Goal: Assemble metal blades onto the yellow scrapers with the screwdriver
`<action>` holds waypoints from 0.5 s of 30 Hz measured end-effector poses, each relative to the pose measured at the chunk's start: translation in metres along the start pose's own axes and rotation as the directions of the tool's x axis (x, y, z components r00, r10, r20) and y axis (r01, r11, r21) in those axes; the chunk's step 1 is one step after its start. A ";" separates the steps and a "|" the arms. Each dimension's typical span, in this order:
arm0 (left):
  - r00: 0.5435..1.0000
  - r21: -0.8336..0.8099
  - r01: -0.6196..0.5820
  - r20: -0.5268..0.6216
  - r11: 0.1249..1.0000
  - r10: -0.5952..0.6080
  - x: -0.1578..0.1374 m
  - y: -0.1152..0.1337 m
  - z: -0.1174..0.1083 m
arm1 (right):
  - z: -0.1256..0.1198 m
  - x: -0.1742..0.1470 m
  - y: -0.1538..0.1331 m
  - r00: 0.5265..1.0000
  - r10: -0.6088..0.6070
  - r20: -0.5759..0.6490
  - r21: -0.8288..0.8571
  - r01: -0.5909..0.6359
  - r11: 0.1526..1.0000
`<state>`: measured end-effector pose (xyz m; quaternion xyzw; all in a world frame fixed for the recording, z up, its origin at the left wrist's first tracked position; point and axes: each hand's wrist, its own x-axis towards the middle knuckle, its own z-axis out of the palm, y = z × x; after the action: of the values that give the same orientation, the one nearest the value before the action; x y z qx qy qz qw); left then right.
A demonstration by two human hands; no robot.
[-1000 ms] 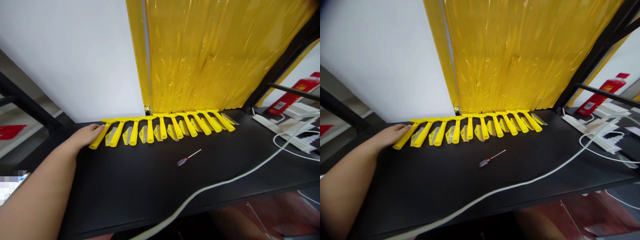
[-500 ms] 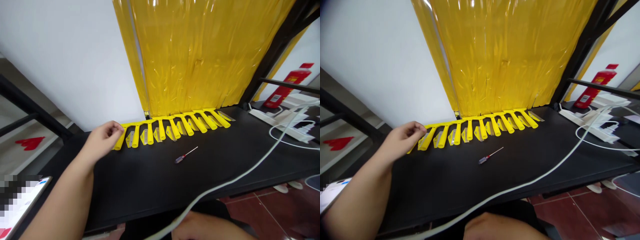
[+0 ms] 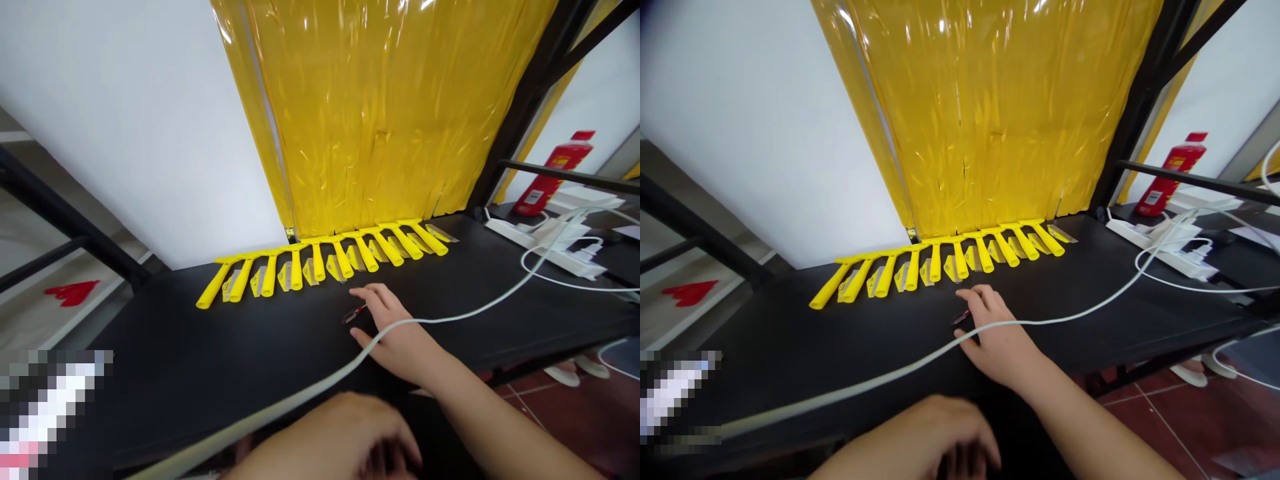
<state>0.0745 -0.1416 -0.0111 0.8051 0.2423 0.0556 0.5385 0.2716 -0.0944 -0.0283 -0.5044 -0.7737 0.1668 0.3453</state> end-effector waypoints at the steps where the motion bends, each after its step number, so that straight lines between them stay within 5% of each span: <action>1: 0.982 -0.058 0.066 -0.173 0.996 -0.075 0.009 -0.003 0.005 | 0.003 0.003 0.005 1.000 0.020 -0.023 0.002 -0.020 1.000; 3: 0.888 -0.107 0.115 -0.435 0.988 -0.150 0.024 -0.004 0.008 | 0.006 0.006 0.011 0.998 0.047 -0.041 0.017 -0.046 0.999; 6: 0.827 -0.114 0.140 -0.533 0.984 -0.180 0.035 0.006 0.000 | 0.008 0.005 0.015 0.997 0.054 -0.048 0.018 -0.053 0.998; 8: 0.811 -0.104 0.118 -0.564 0.988 -0.156 0.038 0.017 -0.006 | 0.006 0.006 0.016 0.997 0.061 -0.053 0.005 -0.061 0.998; 15: 0.814 0.067 -0.196 -0.545 0.978 0.201 0.049 0.046 -0.005 | -0.005 0.018 0.022 0.988 0.151 -0.030 -0.028 -0.151 0.988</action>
<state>0.1312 -0.1290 0.0238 0.7781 0.3013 0.3391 0.4345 0.2851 -0.0694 -0.0320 -0.5690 -0.7308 0.1736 0.3347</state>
